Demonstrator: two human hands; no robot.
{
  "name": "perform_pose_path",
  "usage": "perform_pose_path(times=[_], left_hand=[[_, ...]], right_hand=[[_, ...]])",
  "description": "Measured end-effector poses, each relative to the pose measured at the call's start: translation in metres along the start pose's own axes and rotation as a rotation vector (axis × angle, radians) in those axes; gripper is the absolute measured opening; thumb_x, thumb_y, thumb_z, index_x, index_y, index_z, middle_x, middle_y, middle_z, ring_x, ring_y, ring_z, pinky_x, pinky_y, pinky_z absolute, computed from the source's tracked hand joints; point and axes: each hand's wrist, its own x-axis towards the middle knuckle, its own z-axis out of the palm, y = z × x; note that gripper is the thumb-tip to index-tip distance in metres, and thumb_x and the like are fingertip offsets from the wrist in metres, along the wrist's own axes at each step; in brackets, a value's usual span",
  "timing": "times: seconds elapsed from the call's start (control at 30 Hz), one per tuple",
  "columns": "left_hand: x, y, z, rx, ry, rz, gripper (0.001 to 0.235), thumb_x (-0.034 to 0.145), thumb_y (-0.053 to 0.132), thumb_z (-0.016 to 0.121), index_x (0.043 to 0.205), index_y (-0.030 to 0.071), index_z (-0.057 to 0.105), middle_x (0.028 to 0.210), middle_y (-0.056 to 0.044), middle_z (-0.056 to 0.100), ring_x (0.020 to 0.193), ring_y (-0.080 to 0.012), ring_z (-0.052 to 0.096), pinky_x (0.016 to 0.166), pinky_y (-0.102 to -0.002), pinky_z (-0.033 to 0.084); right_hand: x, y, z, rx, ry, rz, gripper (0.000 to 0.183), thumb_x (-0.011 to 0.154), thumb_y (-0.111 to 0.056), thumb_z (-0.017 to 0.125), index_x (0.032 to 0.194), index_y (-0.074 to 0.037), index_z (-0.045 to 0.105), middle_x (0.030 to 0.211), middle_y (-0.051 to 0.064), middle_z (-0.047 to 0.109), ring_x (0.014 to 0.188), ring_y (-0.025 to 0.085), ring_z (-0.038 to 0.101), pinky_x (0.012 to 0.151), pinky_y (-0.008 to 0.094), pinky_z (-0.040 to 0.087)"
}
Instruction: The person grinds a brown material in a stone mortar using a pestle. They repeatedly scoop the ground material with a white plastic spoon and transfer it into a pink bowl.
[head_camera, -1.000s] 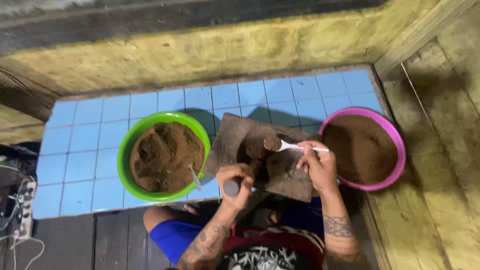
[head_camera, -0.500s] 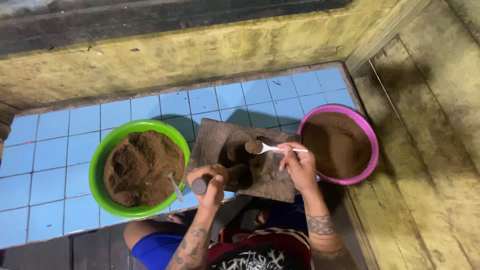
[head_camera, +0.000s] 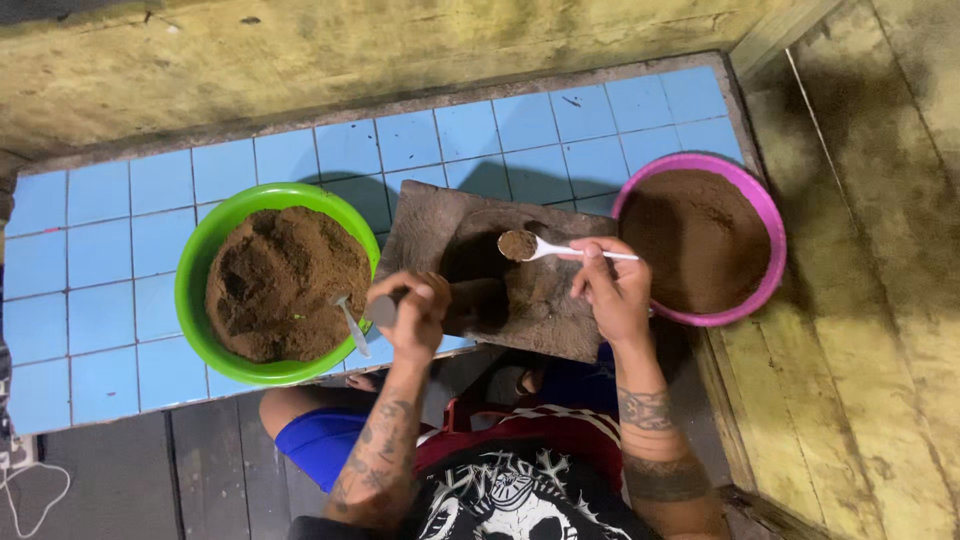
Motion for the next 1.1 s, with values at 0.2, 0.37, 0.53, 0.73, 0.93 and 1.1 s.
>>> perform_pose_path(times=[0.2, 0.37, 0.53, 0.73, 0.93, 1.1], left_hand=[[0.023, 0.021, 0.01, 0.206, 0.14, -0.14, 0.022, 0.094, 0.02, 0.062, 0.079, 0.008, 0.052, 0.046, -0.007, 0.042, 0.04, -0.0175, 0.049, 0.047, -0.031, 0.044], [0.027, 0.045, 0.009, 0.255, 0.103, -0.042, 0.04, 0.099, 0.038, 0.059, 0.122, 0.009, 0.044, 0.075, -0.018, 0.06, 0.07, -0.0267, 0.065, 0.073, -0.039, 0.055], [0.031, 0.073, 0.009, 0.36, 0.041, 0.001, 0.05, 0.106, 0.051, 0.045, 0.133, 0.009, 0.042, 0.128, -0.025, 0.065, 0.132, -0.0297, 0.062, 0.115, -0.043, 0.048], [0.033, 0.09, 0.003, 0.526, 0.128, -0.023, 0.047, 0.108, 0.048, 0.057, 0.131, 0.009, 0.046, 0.132, -0.01, 0.061, 0.143, -0.0307, 0.054, 0.119, -0.042, 0.045], [0.031, 0.081, 0.001, 0.592, 0.061, 0.054, 0.04, 0.107, 0.031, 0.061, 0.135, 0.008, 0.043, 0.138, -0.02, 0.056, 0.139, -0.0297, 0.054, 0.117, -0.043, 0.044], [-0.005, 0.062, 0.049, 0.944, -0.081, 0.523, 0.042, 0.098, 0.032, 0.069, 0.106, -0.002, 0.045, 0.117, -0.024, 0.053, 0.117, -0.0381, 0.054, 0.111, -0.052, 0.039]], right_hand=[[-0.005, -0.008, 0.003, -0.064, -0.026, -0.049, 0.027, 0.105, -0.019, 0.056, 0.107, 0.004, 0.071, 0.056, 0.015, 0.064, 0.036, 0.008, 0.048, 0.038, 0.016, 0.033], [-0.008, -0.013, 0.004, -0.109, -0.023, -0.098, 0.025, 0.105, -0.017, 0.058, 0.105, 0.003, 0.073, 0.071, 0.02, 0.073, 0.042, 0.01, 0.058, 0.041, 0.018, 0.041], [-0.006, -0.009, 0.003, -0.035, -0.039, -0.051, 0.027, 0.106, -0.022, 0.056, 0.109, 0.0, 0.072, 0.058, 0.011, 0.064, 0.046, 0.009, 0.06, 0.044, 0.016, 0.042], [-0.008, -0.012, 0.005, -0.039, -0.008, -0.089, 0.023, 0.106, -0.017, 0.058, 0.106, 0.0, 0.072, 0.068, 0.017, 0.071, 0.047, 0.011, 0.064, 0.043, 0.018, 0.045], [-0.009, -0.006, -0.001, 0.021, -0.043, -0.064, 0.021, 0.105, -0.016, 0.059, 0.108, 0.001, 0.072, 0.087, 0.023, 0.075, 0.047, 0.013, 0.065, 0.041, 0.018, 0.043], [-0.012, -0.022, -0.033, 0.119, 0.014, 0.082, 0.027, 0.105, -0.022, 0.057, 0.111, 0.001, 0.07, 0.095, 0.023, 0.076, 0.049, 0.01, 0.065, 0.042, 0.016, 0.042]])
